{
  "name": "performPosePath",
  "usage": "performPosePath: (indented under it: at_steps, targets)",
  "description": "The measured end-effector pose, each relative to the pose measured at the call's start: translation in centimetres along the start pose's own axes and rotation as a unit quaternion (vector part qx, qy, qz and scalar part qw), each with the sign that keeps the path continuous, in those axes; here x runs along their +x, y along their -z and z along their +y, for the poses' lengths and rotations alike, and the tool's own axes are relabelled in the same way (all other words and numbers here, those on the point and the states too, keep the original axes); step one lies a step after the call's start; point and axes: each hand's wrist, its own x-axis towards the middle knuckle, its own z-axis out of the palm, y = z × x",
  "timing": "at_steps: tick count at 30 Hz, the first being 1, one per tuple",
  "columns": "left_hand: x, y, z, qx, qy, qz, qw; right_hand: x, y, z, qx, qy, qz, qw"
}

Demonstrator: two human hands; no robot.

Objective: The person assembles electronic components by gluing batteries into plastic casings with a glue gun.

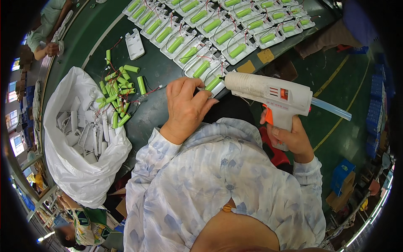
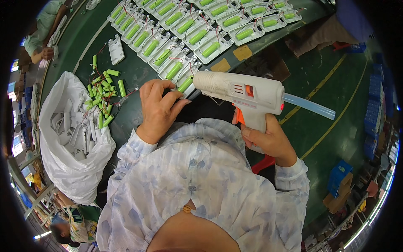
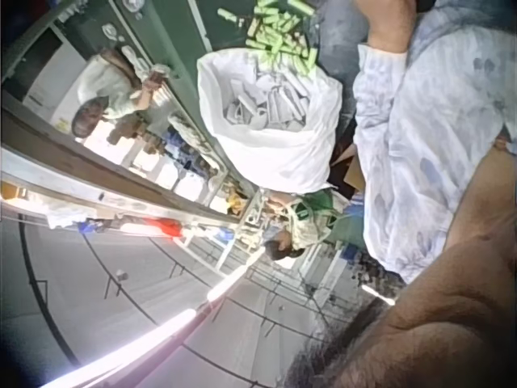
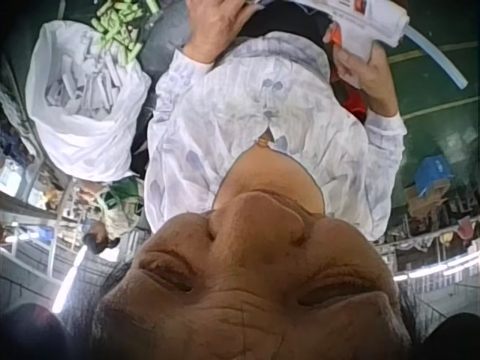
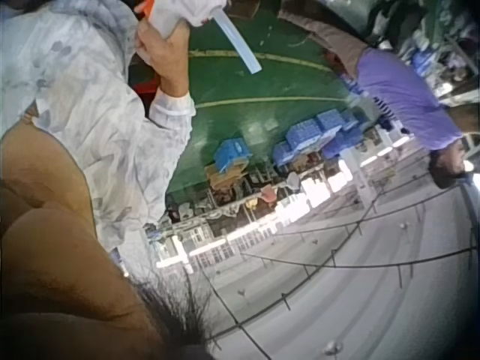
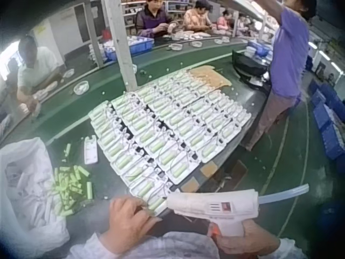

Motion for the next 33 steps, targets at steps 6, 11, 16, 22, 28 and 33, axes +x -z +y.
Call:
performPosePath:
  at_steps: [6, 11, 16, 22, 28, 33]
  targets:
    - [-0.2, -0.2, -0.3, -0.008, 0.022, -0.006, 1.000, 0.1, -0.8, 0.0, -0.005, -0.010, 0.050, 0.999]
    - [-0.3, -0.8, -0.4, -0.032, 0.049, 0.023, 0.998, 0.1, 0.0, -0.3, 0.002, 0.015, -0.011, 1.000]
    - [-0.2, -1.1, -0.5, -0.041, 0.049, 0.031, 0.997, 1.1, -0.2, 0.7, 0.017, 0.036, 0.008, 0.999]
    - [0.0, -1.3, -0.6, -0.043, 0.058, 0.032, 0.997, 1.4, 0.7, 2.0, 0.108, 0.072, 0.007, 0.991]
    - [0.9, 1.5, -1.2, -0.091, 0.102, 0.038, 0.990, 2.9, 1.5, 3.5, 0.227, 0.114, -0.061, 0.965]
    - [4.4, 7.8, -9.2, 0.024, 0.198, 0.065, 0.978, 4.7, 0.2, 3.4, 0.359, 0.134, -0.130, 0.914]
